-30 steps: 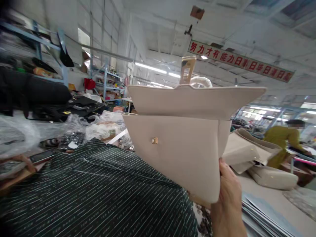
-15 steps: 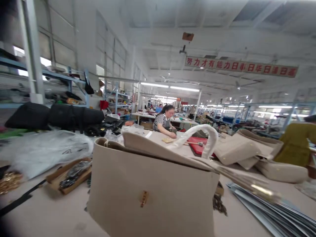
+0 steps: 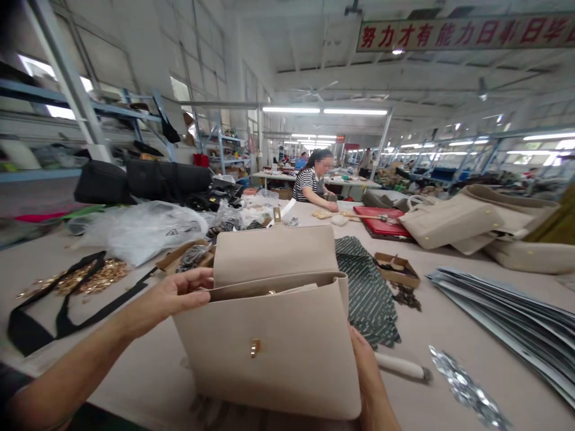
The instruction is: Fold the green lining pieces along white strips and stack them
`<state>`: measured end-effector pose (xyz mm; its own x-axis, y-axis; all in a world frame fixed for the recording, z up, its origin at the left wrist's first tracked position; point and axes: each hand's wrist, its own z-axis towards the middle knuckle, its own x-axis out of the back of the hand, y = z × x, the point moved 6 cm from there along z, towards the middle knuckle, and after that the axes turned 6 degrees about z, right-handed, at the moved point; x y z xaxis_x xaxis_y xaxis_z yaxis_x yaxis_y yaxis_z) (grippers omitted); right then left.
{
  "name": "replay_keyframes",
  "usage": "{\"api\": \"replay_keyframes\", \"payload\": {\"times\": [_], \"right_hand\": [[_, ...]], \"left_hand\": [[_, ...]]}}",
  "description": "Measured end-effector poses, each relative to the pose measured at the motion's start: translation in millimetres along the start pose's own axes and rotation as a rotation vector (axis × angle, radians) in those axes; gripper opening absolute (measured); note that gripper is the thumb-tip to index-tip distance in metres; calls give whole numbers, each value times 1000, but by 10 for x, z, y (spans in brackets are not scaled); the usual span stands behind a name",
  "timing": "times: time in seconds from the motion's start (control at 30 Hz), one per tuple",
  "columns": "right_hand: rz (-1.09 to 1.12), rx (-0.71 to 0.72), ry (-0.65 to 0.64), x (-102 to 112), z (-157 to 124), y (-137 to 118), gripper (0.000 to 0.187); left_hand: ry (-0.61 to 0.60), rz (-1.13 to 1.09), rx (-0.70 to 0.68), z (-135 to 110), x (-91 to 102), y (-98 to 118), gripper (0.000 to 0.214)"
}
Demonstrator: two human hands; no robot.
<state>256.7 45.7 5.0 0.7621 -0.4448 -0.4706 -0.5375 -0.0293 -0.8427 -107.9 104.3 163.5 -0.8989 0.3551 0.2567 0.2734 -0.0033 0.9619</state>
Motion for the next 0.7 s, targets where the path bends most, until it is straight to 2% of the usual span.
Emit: {"api": "replay_keyframes", "payload": {"times": [0.1,0.17,0.23,0.3,0.33,0.4,0.43,0.47,0.5,0.57,0.63,0.7], "right_hand": [[-28,-39,24,73,-17,20,47],[-66,-32,51,119,-21,-15,51],[-197,52,63,153,-33,-136,53],[-356,238,98,157,-124,-369,52],[-406,375,134,136,-226,-530,50],[-475,712,177,-7,-554,-900,46],[-530,906,145,-153,-765,-1082,44],[-660,1069,6,-381,-967,-1212,45],[-838,1190,-194,-640,-1150,-1272,45],[-1149,1360,-513,-1030,-1431,-1263,44],[-1316,1385,-684,-1203,-1538,-1182,31],[-1350,1339,-749,-1196,-1555,-1083,15]], "left_hand": [[-76,244,70,180,6,72,51],[-103,263,93,297,-21,55,46],[-138,218,96,373,-82,22,45],[-189,161,101,387,-166,-6,45],[-220,120,98,371,-214,-4,47],[-267,55,76,310,-302,35,60],[-279,53,59,269,-338,66,65],[-283,75,45,226,-370,96,68],[-276,115,34,181,-397,123,67],[-257,175,24,95,-450,158,58],[-220,152,14,29,-491,176,49],[-113,90,-5,-1,-477,189,44]]}}
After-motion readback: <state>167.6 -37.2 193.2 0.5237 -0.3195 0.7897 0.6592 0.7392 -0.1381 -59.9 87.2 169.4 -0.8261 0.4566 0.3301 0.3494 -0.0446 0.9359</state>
